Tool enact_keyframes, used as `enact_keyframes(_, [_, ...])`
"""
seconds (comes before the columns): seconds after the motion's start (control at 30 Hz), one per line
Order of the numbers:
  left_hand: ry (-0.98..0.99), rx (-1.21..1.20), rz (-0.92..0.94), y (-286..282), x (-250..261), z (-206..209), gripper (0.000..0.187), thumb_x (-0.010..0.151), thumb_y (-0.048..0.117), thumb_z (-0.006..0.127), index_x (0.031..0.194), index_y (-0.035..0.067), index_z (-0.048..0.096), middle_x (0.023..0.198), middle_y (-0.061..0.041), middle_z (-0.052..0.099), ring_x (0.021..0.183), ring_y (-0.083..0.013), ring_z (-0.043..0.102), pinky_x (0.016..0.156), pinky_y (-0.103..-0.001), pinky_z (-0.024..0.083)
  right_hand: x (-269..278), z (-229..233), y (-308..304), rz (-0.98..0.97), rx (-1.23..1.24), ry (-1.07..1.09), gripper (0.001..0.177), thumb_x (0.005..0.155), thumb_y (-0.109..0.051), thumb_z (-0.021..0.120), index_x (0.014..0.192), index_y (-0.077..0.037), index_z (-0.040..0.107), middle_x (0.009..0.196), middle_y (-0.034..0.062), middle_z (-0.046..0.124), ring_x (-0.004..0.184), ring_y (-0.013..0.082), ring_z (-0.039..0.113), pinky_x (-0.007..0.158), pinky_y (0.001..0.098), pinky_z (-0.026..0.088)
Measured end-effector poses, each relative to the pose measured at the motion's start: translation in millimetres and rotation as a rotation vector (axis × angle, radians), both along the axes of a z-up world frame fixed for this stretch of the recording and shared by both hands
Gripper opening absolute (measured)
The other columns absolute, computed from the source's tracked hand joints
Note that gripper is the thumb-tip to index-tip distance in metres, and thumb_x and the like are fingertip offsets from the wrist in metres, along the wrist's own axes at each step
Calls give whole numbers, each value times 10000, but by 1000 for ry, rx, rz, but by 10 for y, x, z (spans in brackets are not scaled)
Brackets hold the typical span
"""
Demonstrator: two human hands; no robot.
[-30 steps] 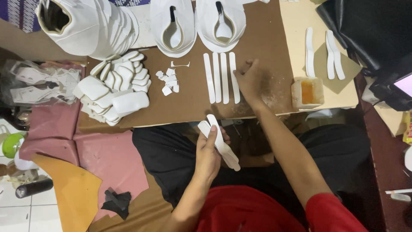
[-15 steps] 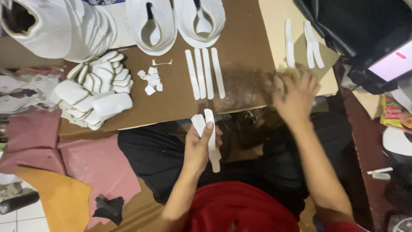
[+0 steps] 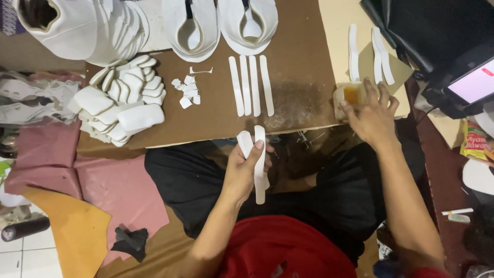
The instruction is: Applying adhesive to thin leather strips and arranging them on a workspace for shoe manufacturing.
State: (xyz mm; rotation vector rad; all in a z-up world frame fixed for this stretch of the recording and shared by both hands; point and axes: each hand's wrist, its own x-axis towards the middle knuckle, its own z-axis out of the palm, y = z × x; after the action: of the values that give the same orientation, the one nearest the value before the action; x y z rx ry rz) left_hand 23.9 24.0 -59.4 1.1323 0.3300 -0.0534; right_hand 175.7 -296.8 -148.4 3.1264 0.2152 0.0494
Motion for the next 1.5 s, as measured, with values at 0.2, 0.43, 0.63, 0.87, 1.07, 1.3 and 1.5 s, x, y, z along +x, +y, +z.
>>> enact_keyframes(0.2, [201,-14,-40,43,30,184,348,934,372,662,1025,40,612,784,-100,690,554,-184,605,510,-303,485,-316,499,59,182,202,-370,532,1170,-415,409,1071,-104,829,1594,163,513,1420,383,402,1123,573,287])
enact_keyframes(0.43, [243,86,4,4,72,314,319,885,324,713,1048,51,699,864,-94,738,570,-152,587,565,-278,480,-591,467,-16,185,107,-456,365,1141,-393,543,1076,-191,840,1448,105,648,1236,346,502,938,488,348])
enact_keyframes(0.63, [232,62,36,-32,26,386,435,873,307,727,1188,8,738,844,-78,695,524,-98,448,512,-236,395,-695,497,77,222,62,-519,339,1108,-402,595,971,-179,811,1252,22,720,1149,269,546,924,429,322])
enact_keyframes(0.87, [101,183,58,-194,-125,486,314,857,99,741,1068,-134,746,696,-196,707,452,-117,554,421,-221,392,-1128,1224,988,599,993,-284,285,935,-274,668,1186,-172,757,1436,169,488,1374,385,416,1125,457,312])
enact_keyframes(1.07, [59,178,33,-187,-204,677,278,848,100,749,1046,-94,775,578,-133,657,411,-103,541,398,-214,414,-1123,1247,1215,690,1014,-236,336,942,-140,641,1253,-202,754,1460,188,450,1351,374,399,1095,399,321])
enact_keyframes(1.3, [32,211,34,-160,-226,617,290,848,89,733,1076,-87,770,632,-159,693,452,-97,567,416,-233,463,-1091,1455,1198,711,565,-616,383,883,-176,618,1203,-311,778,1248,151,576,1140,382,565,941,460,403])
enact_keyframes(1.5, [26,233,15,-160,-227,473,282,842,83,739,1074,-71,777,644,-166,698,444,-97,561,401,-254,487,-1136,1579,1165,694,539,-555,398,885,-240,571,1221,-295,778,1148,174,570,1062,406,607,876,511,449])
